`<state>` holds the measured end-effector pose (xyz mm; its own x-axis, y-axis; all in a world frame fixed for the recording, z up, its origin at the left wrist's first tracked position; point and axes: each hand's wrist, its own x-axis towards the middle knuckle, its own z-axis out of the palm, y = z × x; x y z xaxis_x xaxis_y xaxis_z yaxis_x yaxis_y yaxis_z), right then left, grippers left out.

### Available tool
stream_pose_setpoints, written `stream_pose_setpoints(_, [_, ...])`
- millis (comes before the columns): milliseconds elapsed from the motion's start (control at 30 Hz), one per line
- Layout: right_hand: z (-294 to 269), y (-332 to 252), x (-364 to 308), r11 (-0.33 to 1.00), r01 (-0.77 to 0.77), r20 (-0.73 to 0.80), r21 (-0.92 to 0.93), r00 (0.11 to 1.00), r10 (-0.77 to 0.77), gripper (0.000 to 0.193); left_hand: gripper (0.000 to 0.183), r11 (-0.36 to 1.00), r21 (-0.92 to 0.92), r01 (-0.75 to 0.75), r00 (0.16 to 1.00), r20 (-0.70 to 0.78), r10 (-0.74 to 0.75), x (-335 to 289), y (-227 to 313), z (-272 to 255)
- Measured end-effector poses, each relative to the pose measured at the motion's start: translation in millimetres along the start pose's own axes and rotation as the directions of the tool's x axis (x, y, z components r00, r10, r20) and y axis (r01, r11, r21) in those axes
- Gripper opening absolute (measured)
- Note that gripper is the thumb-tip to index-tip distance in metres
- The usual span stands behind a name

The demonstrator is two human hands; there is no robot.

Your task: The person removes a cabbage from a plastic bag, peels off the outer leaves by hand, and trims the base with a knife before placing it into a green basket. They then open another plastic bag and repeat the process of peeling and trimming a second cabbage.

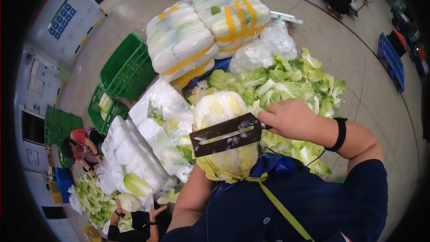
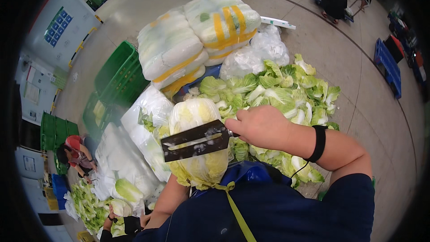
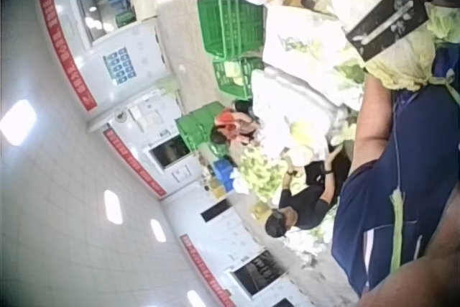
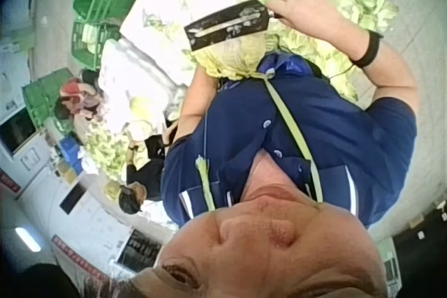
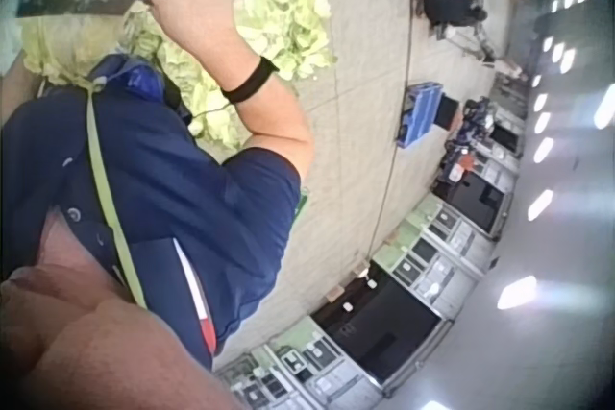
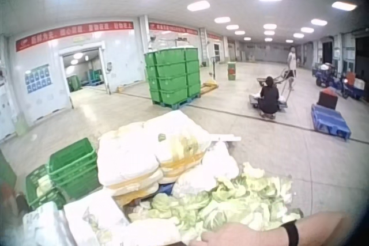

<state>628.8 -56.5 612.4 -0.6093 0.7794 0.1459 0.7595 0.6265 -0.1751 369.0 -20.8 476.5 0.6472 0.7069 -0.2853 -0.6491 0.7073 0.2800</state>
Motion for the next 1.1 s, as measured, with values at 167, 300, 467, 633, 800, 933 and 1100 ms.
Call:
stream_pose_setpoints(167, [10.1,6.0,-1.2,0.999,0.040,0.059,-0.007,0.997,-0.040,0.026,0.081,1.000,0.018,-0.005,1.000,-0.014,0.005,-0.7,0.9,1.8])
stream_pose_setpoints(300, [11.4,64.5,19.1,0.924,-0.284,-0.093,-0.255,0.959,0.269,0.020,0.081,1.000,0.008,0.023,1.000,-0.007,-0.023,3.9,-8.6,-3.3])
stream_pose_setpoints(467, [-8.2,79.6,7.1,0.862,-0.490,-0.485,0.132,0.726,0.487,0.025,0.080,0.999,0.023,0.045,0.999,-0.002,-0.045,6.3,-9.1,1.1])
stream_pose_setpoints(633, [-15.8,16.3,2.0,0.990,-0.115,-0.167,0.075,0.978,0.126,0.029,0.079,0.999,0.037,0.033,0.999,-0.013,-0.033,3.3,-7.5,4.5])
stream_pose_setpoints(800, [18.2,40.7,2.5,0.982,-0.083,-0.013,-0.169,0.997,0.082,0.025,0.078,0.999,0.027,0.045,0.999,-0.008,-0.044,5.2,-13.1,6.5])
stream_pose_setpoints(933, [-2.9,101.9,-7.7,0.836,-0.544,-0.486,-0.069,0.750,0.448,0.025,0.077,0.998,0.028,0.049,0.999,-0.006,-0.048,5.8,-16.8,3.3])
stream_pose_setpoints(1100, [-6.7,89.0,-25.0,0.827,-0.557,-0.461,0.071,0.717,0.523,0.028,0.076,0.999,0.033,0.020,1.000,-0.013,-0.019,2.2,-10.2,4.8])
